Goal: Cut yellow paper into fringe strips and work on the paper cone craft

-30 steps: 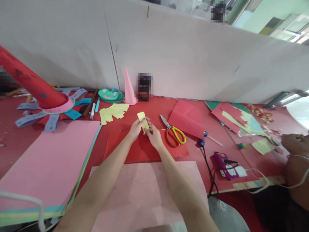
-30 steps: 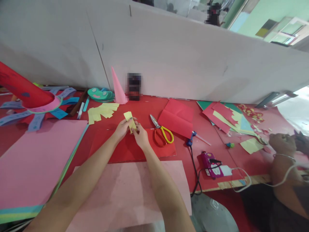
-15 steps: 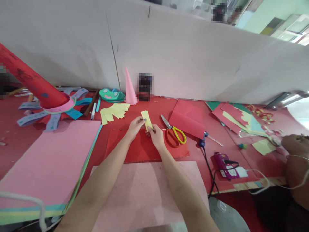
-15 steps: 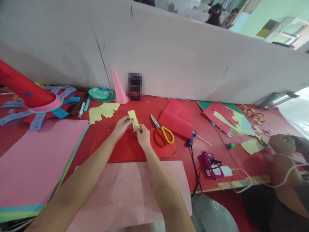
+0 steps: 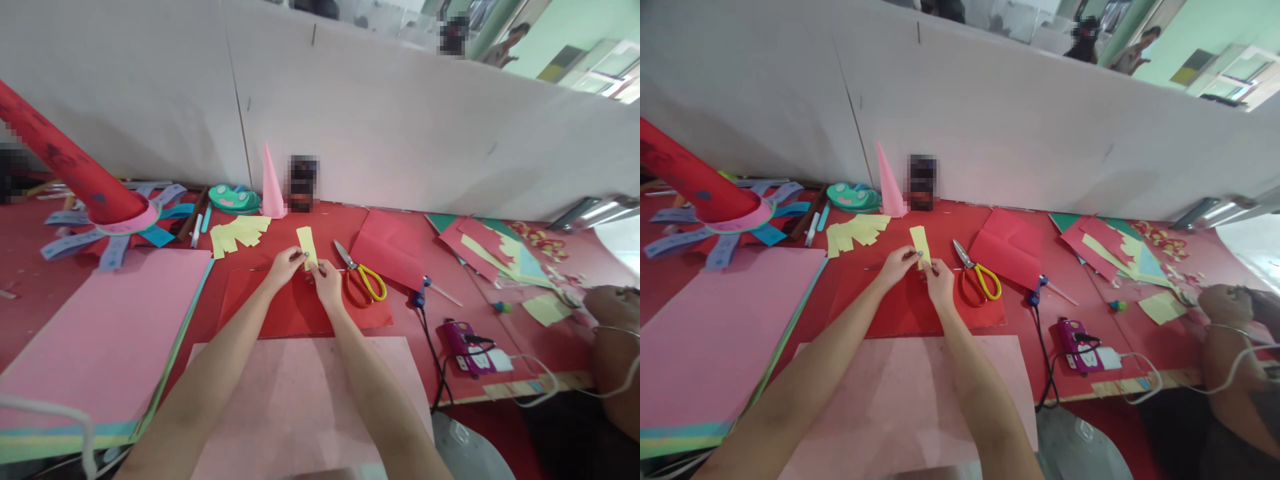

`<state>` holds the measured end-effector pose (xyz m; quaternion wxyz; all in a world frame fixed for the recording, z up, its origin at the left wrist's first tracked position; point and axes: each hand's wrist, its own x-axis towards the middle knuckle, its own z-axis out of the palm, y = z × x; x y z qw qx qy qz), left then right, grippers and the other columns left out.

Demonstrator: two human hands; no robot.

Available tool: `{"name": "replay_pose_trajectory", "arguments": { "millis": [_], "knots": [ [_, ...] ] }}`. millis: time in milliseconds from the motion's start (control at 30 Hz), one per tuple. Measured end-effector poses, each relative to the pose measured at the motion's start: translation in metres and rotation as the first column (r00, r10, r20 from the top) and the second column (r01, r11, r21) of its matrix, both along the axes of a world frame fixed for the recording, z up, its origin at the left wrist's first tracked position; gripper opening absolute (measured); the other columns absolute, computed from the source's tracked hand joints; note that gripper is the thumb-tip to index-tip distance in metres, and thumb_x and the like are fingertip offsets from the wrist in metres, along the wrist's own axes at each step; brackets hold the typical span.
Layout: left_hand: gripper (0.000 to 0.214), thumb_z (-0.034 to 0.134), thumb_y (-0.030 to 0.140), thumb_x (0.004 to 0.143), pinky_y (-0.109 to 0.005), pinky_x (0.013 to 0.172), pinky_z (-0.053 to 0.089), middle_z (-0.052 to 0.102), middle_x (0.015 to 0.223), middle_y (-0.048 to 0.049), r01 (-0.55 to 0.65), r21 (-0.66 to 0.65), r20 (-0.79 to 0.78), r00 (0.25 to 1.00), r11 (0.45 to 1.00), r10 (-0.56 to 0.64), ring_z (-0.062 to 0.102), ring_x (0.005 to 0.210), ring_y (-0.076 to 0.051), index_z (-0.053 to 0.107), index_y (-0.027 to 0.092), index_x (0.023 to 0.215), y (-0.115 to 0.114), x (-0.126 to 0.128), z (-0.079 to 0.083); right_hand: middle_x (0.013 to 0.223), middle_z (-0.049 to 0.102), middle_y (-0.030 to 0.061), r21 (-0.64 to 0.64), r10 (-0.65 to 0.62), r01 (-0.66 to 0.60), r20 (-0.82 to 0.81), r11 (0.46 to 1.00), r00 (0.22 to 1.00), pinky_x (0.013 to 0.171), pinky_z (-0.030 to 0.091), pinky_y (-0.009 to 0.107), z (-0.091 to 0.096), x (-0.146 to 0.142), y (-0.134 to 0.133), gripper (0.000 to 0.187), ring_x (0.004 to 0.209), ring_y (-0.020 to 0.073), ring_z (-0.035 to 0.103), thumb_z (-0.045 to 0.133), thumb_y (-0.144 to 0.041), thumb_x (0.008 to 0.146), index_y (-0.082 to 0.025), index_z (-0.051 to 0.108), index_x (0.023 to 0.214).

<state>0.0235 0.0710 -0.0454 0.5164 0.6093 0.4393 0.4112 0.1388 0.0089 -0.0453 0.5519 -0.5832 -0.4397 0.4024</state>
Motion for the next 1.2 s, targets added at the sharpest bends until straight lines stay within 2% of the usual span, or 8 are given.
{"name": "replay_pose_trajectory", "arguments": {
  "millis": [133, 300, 467, 733, 800, 900, 1033, 1200],
  "knots": [
    [0.036, 0.06, 0.054, 0.069, -0.029, 0.066, 0.05, 0.062, 0.07, -0.0001, 0.007, 0.013, -0.025, 1.0, 1.0, -0.007, 0.059, 0.066, -0.015, 0.055, 0.018, 0.071, -0.001, 0.0, -0.002, 0.076, 0.068, 0.0038, -0.008, -0.053, 0.053, -0.001, 0.999, 0.999, 0.058, 0.051, 0.027, 0.0, 0.0, 0.0, 0.029, 0.064, 0.0166, 0.064, 0.056, -0.045, 0.077, -0.017, 0.059, 0.086],
    [0.029, 0.054, 0.048, 0.076, -0.031, 0.074, 0.047, 0.063, 0.071, -0.0012, 0.097, 0.092, -0.16, 0.984, 0.991, -0.081, 0.059, 0.071, -0.018, 0.057, 0.019, 0.069, -0.003, -0.001, 0.0, 0.072, 0.068, 0.0032, -0.01, -0.11, 0.11, 0.02, 0.994, 0.994, 0.062, 0.053, 0.03, -0.001, 0.0, -0.001, 0.03, 0.065, 0.0178, 0.064, 0.056, -0.044, 0.077, -0.017, 0.057, 0.09],
    [0.025, 0.053, 0.043, 0.077, -0.03, 0.071, 0.046, 0.06, 0.067, 0.0001, 0.037, 0.113, -0.19, 0.982, 0.993, -0.015, 0.056, 0.067, -0.018, 0.054, 0.02, 0.067, -0.004, -0.001, 0.003, 0.081, 0.068, 0.0062, 0.025, -0.152, 0.151, 0.064, 0.988, 0.986, 0.066, 0.053, 0.031, -0.002, 0.001, -0.001, 0.027, 0.075, 0.0191, 0.065, 0.054, -0.044, 0.079, -0.018, 0.058, 0.083],
    [0.015, 0.055, 0.035, 0.077, -0.03, 0.076, 0.046, 0.063, 0.077, -0.0024, 0.068, 0.161, -0.209, 0.977, 0.985, -0.034, 0.059, 0.077, -0.019, 0.054, 0.02, 0.072, -0.007, 0.001, 0.001, 0.077, 0.068, 0.0058, 0.005, -0.18, 0.18, 0.016, 0.984, 0.984, 0.052, 0.049, 0.028, -0.003, 0.003, -0.001, 0.028, 0.061, 0.0171, 0.062, 0.053, -0.045, 0.079, -0.017, 0.056, 0.084],
    [0.013, 0.054, 0.032, 0.078, -0.03, 0.076, 0.045, 0.063, 0.078, -0.0033, 0.011, 0.183, -0.234, 0.972, 0.983, 0.033, 0.059, 0.078, -0.019, 0.053, 0.02, 0.073, -0.003, -0.003, 0.003, 0.079, 0.068, 0.0064, 0.012, -0.159, 0.159, 0.004, 0.987, 0.987, 0.051, 0.049, 0.027, -0.001, 0.001, -0.001, 0.027, 0.063, 0.0175, 0.063, 0.053, -0.043, 0.079, -0.017, 0.056, 0.086],
    [0.012, 0.051, 0.031, 0.08, -0.029, 0.077, 0.045, 0.064, 0.081, -0.0047, -0.18, 0.24, -0.261, 0.935, 0.954, 0.242, 0.06, 0.081, -0.02, 0.053, 0.02, 0.075, 0.006, -0.016, 0.008, 0.081, 0.069, 0.0063, 0.014, -0.131, 0.131, -0.006, 0.991, 0.991, 0.05, 0.048, 0.026, 0.001, -0.001, -0.001, 0.026, 0.065, 0.0175, 0.063, 0.053, -0.042, 0.079, -0.017, 0.056, 0.089],
    [0.013, 0.049, 0.03, 0.081, -0.029, 0.081, 0.043, 0.065, 0.088, -0.0072, -0.441, 0.338, -0.307, 0.784, 0.832, 0.54, 0.059, 0.088, -0.021, 0.056, 0.019, 0.08, 0.018, -0.049, 0.016, 0.078, 0.069, 0.0042, 0.0, -0.108, 0.108, 0.008, 0.994, 0.994, 0.051, 0.047, 0.025, -0.001, -0.002, -0.001, 0.024, 0.061, 0.0155, 0.062, 0.052, -0.04, 0.079, -0.018, 0.056, 0.09],
    [0.017, 0.056, 0.031, 0.077, -0.033, 0.079, 0.042, 0.067, 0.087, -0.0102, -0.581, 0.282, -0.485, 0.6, 0.764, 0.636, 0.061, 0.086, -0.024, 0.064, 0.016, 0.079, 0.028, -0.088, 0.017, 0.076, 0.068, 0.0029, -0.002, -0.1, 0.101, 0.032, 0.995, 0.994, 0.05, 0.047, 0.024, -0.005, -0.001, 0.0, 0.024, 0.059, 0.0141, 0.061, 0.052, -0.04, 0.08, -0.018, 0.056, 0.091]
  ]
}}
